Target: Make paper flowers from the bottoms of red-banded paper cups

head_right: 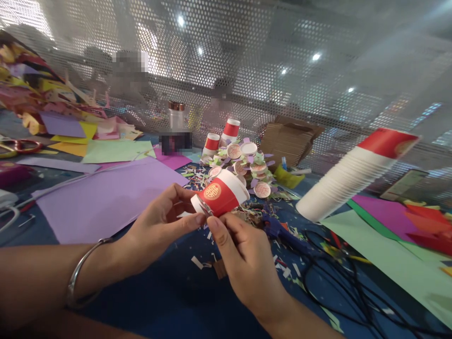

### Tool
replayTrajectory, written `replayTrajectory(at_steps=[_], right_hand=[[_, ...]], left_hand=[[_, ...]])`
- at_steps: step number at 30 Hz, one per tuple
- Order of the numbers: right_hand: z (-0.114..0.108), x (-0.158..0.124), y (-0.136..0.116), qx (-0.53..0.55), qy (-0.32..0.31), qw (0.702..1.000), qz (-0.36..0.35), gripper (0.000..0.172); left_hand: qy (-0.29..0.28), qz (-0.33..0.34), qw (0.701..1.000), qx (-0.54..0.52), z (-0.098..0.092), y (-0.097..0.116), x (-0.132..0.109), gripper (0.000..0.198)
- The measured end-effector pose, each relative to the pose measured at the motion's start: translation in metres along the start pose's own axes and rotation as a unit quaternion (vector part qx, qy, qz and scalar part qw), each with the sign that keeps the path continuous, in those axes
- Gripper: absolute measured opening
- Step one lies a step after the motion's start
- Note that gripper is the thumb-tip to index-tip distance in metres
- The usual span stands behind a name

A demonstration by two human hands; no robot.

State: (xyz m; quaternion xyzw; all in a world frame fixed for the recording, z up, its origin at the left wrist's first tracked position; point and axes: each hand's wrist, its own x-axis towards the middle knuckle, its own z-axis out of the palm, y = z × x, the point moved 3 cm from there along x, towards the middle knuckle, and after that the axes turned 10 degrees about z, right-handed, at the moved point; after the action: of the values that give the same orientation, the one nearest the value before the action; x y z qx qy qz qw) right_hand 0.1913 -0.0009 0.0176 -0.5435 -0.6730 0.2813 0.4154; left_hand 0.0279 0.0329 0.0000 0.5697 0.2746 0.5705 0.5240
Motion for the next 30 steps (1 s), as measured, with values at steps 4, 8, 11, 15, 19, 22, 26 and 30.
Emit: replayTrajectory(at_steps=[4,8,11,15,19,22,26,30], right_hand=[[-0.0010,0.0000,-0.0029,-0.019,0.003,1.000,-0.010,0.044],[-0.0026,0.0001,-0.0062,-0.034,0.004,0.999,-0.024,0.042],[-0.0033,0.0002,-0.0074,-0.036,-0.001,0.999,-0.028,0.041],[-0.0040,-0.0005,-0.0067,-0.038,0.000,0.999,-0.026,0.042],[-0.0038,-0.0014,-0.0065,-0.050,0.001,0.998,-0.034,0.042],[-0.0038,-0.0011,-0.0064,-0.057,0.001,0.998,-0.039,0.043],[-0.0041,-0.0003,-0.0056,-0.054,-0.003,0.998,-0.026,0.043],[-0.0031,-0.0003,-0.0046,-0.051,-0.008,0.998,-0.024,0.043]], left_hand=[[-0.001,0.011,1.000,-0.004,-0.0002,0.0006,-0.0007,0.038],[-0.004,0.014,1.000,-0.001,-0.0013,0.0029,-0.0009,0.040],[-0.013,0.026,1.000,-0.008,-0.0012,0.0046,-0.0008,0.041],[-0.014,0.020,1.000,-0.014,0.0000,0.0038,-0.0009,0.042],[-0.015,0.011,1.000,-0.018,0.0009,0.0030,-0.0009,0.041],[-0.021,0.013,1.000,-0.018,0.0009,0.0033,-0.0005,0.040],[-0.023,0.023,0.999,0.001,0.0002,0.0047,-0.0003,0.040],[-0.017,0.018,0.999,0.025,-0.0003,0.0056,-0.0006,0.040]])
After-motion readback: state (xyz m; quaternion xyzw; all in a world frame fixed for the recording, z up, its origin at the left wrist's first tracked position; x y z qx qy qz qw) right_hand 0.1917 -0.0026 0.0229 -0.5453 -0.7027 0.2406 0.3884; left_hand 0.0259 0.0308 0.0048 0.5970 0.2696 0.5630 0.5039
